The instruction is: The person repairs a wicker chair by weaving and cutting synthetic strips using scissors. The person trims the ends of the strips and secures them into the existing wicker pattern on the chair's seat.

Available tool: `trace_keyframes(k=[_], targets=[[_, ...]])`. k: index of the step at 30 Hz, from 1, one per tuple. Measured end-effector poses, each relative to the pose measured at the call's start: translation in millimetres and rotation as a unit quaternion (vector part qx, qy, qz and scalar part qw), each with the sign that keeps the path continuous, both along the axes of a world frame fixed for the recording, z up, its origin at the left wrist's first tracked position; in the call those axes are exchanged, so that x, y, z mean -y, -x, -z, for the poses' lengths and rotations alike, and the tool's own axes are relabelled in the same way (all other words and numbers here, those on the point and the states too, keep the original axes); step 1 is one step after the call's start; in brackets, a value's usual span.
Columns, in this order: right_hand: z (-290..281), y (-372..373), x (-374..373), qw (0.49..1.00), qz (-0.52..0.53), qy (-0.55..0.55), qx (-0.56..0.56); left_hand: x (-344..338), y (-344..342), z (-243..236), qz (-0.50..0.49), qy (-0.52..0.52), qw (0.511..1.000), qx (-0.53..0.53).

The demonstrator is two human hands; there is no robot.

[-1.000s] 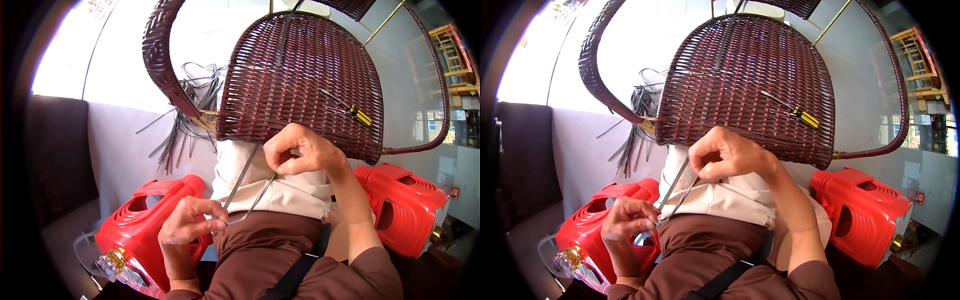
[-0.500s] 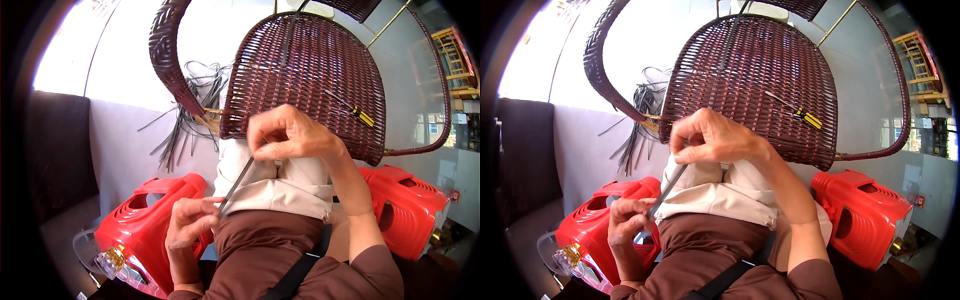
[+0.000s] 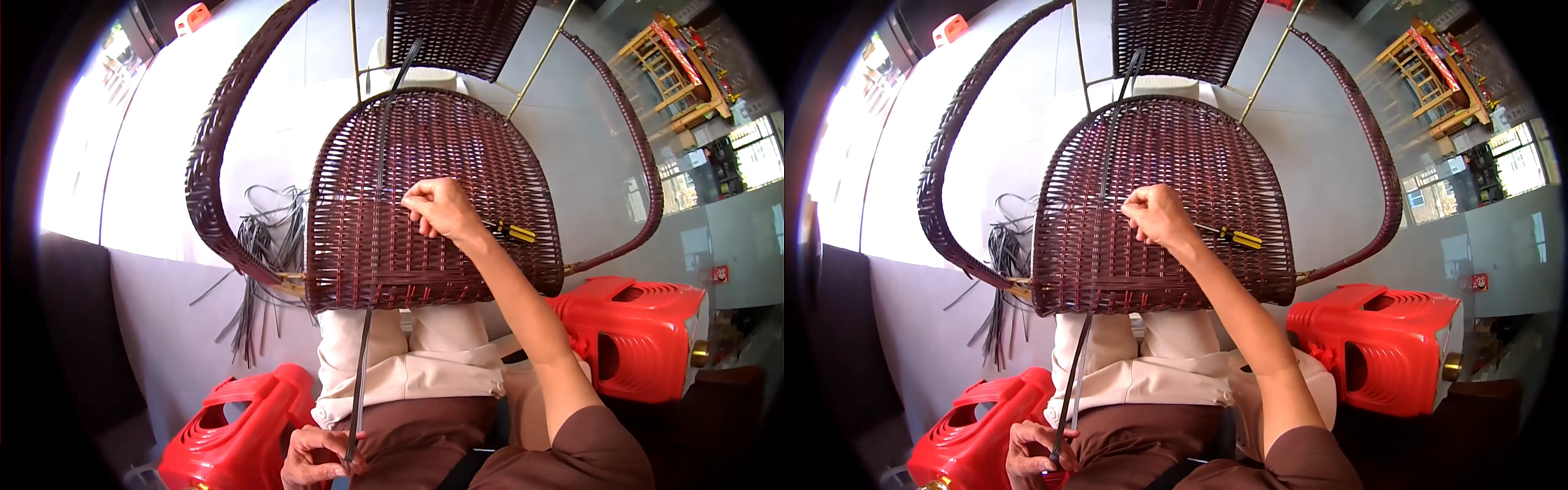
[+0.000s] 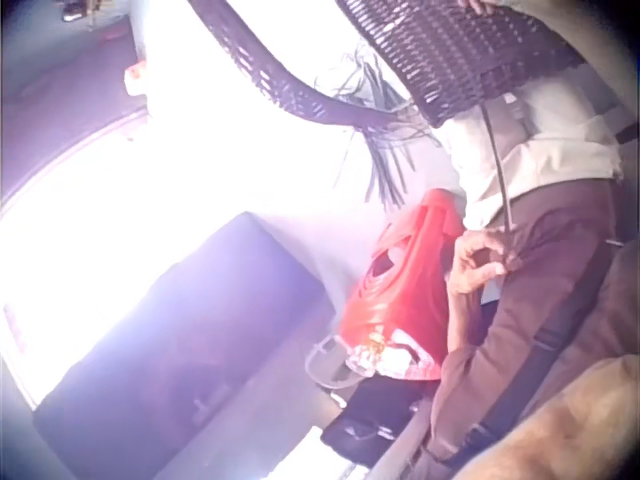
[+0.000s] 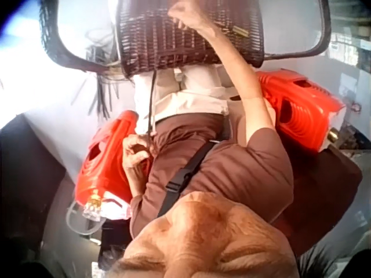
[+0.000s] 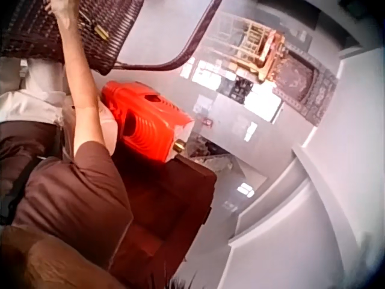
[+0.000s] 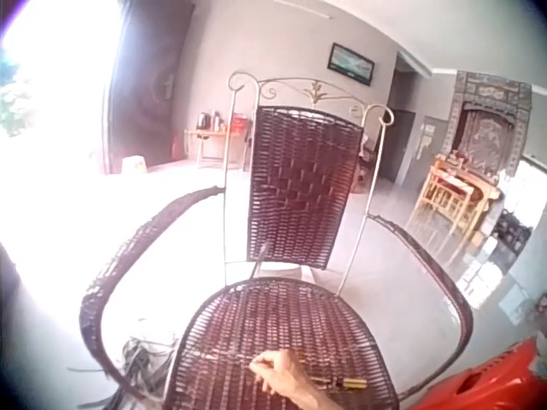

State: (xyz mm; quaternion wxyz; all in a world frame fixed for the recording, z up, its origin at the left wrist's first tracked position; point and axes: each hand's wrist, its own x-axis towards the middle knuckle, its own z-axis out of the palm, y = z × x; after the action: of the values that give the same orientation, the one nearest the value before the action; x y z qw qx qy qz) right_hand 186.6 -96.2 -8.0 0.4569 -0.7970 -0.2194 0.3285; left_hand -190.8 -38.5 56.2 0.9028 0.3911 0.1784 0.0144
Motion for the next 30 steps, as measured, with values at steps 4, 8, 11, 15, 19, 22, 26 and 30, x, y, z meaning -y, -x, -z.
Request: trace_keyframes(k=[4,8,11,15,19,22,26,30], targets=[[-6,4,-20,0.999,0.016,-0.001,0.032,-1,-3,-1,-0.013,-0.002,1.000,-0.006],[4,-13,-42,0.996,0.078,-0.029,0.016,1,2,3,-0.009,0.020,0.999,-0.026],[11,-34,-57,0.990,0.129,-0.040,-0.046,2,-1,7,-0.011,-0.016,1.000,0.001],[17,-41,-74,0.989,0.119,-0.018,-0.088,3,2,6,-0.026,0.028,0.999,-0.021],[4,-40,-74,0.983,0.109,-0.029,-0.147,-2,1,4,-0.021,0.039,0.999,-0.031],[2,-39,-68,0.982,0.121,-0.029,-0.141,-4,11,18,-0.029,0.012,0.999,-0.020],[11,-42,-67,0.988,0.115,-0.017,-0.105,-12,13,28,0.016,0.032,0.999,-0.009],[-6,-34,-80,0.995,0.070,0.064,-0.015,-15,17,39,-0.005,0.004,1.000,0.019]])
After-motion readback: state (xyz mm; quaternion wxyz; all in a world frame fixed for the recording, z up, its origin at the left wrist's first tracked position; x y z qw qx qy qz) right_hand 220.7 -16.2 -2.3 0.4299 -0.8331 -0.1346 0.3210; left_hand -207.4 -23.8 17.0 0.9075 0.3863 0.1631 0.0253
